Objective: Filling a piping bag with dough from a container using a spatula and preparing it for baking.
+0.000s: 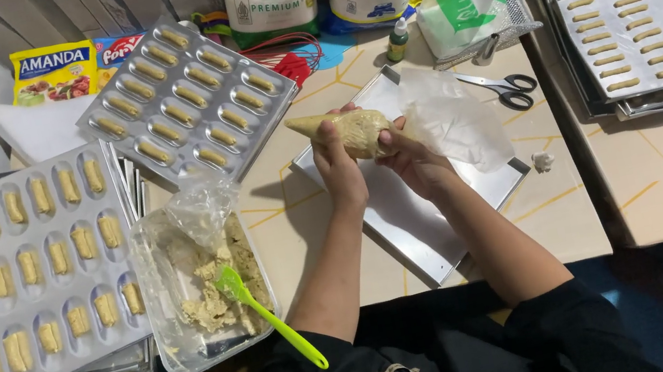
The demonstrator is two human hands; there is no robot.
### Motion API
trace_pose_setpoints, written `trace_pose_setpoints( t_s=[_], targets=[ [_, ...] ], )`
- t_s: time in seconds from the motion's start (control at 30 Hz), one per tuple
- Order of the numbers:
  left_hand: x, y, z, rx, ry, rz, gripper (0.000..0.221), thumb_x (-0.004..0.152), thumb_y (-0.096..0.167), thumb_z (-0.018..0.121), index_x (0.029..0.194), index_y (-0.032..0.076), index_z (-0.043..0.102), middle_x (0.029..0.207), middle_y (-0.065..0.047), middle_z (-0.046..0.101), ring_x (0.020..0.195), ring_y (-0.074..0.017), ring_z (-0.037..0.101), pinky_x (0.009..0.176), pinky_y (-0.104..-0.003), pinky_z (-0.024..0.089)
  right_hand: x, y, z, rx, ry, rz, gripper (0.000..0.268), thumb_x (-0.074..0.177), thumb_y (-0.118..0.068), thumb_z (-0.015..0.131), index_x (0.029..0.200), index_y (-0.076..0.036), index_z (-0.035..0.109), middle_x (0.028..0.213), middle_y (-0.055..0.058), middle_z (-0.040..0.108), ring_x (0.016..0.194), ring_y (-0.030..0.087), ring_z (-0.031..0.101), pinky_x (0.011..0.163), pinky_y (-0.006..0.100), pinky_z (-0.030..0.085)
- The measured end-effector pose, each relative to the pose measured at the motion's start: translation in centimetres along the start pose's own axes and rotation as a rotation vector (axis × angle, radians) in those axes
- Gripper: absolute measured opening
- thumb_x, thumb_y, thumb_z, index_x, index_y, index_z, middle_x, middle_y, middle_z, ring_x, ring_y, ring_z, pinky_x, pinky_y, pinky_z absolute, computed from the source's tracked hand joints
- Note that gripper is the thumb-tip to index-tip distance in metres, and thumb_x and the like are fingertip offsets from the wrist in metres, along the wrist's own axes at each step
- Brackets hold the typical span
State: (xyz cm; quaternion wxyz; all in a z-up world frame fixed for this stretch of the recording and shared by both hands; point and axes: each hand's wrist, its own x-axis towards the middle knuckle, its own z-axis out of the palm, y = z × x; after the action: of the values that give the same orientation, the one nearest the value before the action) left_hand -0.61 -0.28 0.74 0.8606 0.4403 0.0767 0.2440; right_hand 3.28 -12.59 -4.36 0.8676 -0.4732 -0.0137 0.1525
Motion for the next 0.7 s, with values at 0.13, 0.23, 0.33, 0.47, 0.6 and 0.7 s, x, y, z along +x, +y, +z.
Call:
trace_pose_setpoints(
  t_s=[0.13,0.23,0.33,0.47,0.6,0.7],
  targets=[
    [-0.4,1.8,1.4,0.104,0.069,-0.117,0.066,0.103,0.054,0.054,0.14,0.0,0.045,0.136,-0.023,0.057,0.131,-0.0367,0.056,0.11,-0.048,0.048,0.1,0.0,-0.5,0.033,0.017,0.016,0.03,0.09,-0.015,0.08,0.098,-0.018,0.052,0.086,-0.003,0.058,0.083,0.018,0.068,0.074,0.032,0.062],
    [-0.1,1.2,1.1,0.083,0.099,-0.144,0.074,0.101,0.053,0.058,0.148,-0.001,0.039,0.14,-0.025,0.052,0.135,-0.039,0.051,0.113,-0.052,0.044,0.1,0.0,-0.6,0.048,0.005,0.03,0.028,0.09,-0.015,0.081,0.098,-0.016,0.055,0.087,0.0,0.062,0.084,0.019,0.07,0.075,0.033,0.063],
    [0.4,-0.4,0.3,-0.063,0.064,-0.137,0.065,0.103,0.046,0.06,0.148,0.004,0.04,0.135,-0.022,0.059,0.13,-0.0327,0.056,0.11,-0.049,0.045,-0.8,-1.1,1.0,0.051,0.009,0.027,0.023,0.092,-0.02,0.079,0.095,-0.017,0.056,0.089,0.002,0.064,0.087,0.022,0.07,0.079,0.036,0.062],
    [1.3,-3.0,-0.8,-0.273,0.034,-0.239,0.072,0.091,0.018,0.081,0.149,0.015,0.037,0.137,-0.017,0.057,0.128,-0.0318,0.057,0.11,-0.056,0.043,-1.7,-2.4,2.6,0.168,0.066,-0.007,0.029,0.102,-0.041,0.065,0.093,-0.014,0.057,0.089,0.006,0.063,0.088,0.024,0.07,0.08,0.037,0.062],
    [2.0,-3.8,-1.2,-0.375,0.115,-0.337,0.08,0.088,0.011,0.082,0.153,0.015,0.034,0.135,-0.012,0.045,0.126,-0.0273,0.051,0.109,-0.06,0.044,0.2,-0.6,-0.3,0.237,0.121,-0.036,0.033,0.104,-0.04,0.059,0.089,-0.011,0.058,0.086,0.009,0.063,0.088,0.026,0.071,0.088,0.04,0.061],
    [1.8,-2.0,-0.8,-0.377,0.086,-0.391,0.09,0.088,0.013,0.084,0.156,0.015,0.026,0.136,-0.015,0.046,0.124,-0.0264,0.05,0.107,-0.058,0.045,0.2,-1.1,-0.7,0.188,0.058,-0.101,0.03,0.105,-0.036,0.057,0.088,-0.011,0.057,0.097,0.009,0.062,0.098,0.024,0.066,0.094,0.04,0.057]
  ],
)
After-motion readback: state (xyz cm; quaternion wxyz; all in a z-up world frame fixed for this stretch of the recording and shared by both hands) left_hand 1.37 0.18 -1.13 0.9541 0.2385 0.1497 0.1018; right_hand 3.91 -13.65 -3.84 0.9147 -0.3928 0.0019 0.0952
